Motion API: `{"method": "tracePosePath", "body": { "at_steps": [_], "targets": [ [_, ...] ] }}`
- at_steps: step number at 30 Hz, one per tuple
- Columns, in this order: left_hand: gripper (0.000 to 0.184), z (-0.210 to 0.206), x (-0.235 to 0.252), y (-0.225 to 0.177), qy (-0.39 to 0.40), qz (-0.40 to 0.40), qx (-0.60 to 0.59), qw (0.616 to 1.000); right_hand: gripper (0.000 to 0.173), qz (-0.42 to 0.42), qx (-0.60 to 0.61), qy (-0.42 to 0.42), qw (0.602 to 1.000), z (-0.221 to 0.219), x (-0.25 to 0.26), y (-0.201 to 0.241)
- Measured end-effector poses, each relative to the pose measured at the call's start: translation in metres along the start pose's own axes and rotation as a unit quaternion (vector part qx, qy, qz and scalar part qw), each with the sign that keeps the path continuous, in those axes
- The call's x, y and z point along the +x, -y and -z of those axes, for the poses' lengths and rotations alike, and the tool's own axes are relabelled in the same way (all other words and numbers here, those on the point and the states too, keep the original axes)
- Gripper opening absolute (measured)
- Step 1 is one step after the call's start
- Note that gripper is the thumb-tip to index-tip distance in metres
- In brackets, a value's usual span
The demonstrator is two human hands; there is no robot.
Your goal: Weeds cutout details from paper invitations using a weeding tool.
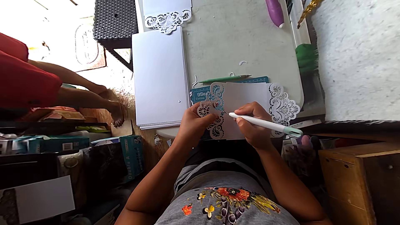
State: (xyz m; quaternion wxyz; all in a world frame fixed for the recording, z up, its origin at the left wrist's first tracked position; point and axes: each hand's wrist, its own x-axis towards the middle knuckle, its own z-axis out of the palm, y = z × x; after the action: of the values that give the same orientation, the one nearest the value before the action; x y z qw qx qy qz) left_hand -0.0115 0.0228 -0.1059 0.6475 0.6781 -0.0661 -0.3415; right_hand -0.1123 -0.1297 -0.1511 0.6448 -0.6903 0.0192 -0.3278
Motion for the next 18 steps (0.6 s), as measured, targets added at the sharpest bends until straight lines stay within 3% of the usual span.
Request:
{"method": "tracePosePath", "body": {
  "at_steps": [18],
  "targets": [
    [0.022, -0.0002, 0.0004, -0.0005, -0.003, 0.008, -0.007, 1.0, 0.014, -0.018, 0.004, -0.008, 1.0, 0.0004, -0.001, 0.0011]
  ]
}}
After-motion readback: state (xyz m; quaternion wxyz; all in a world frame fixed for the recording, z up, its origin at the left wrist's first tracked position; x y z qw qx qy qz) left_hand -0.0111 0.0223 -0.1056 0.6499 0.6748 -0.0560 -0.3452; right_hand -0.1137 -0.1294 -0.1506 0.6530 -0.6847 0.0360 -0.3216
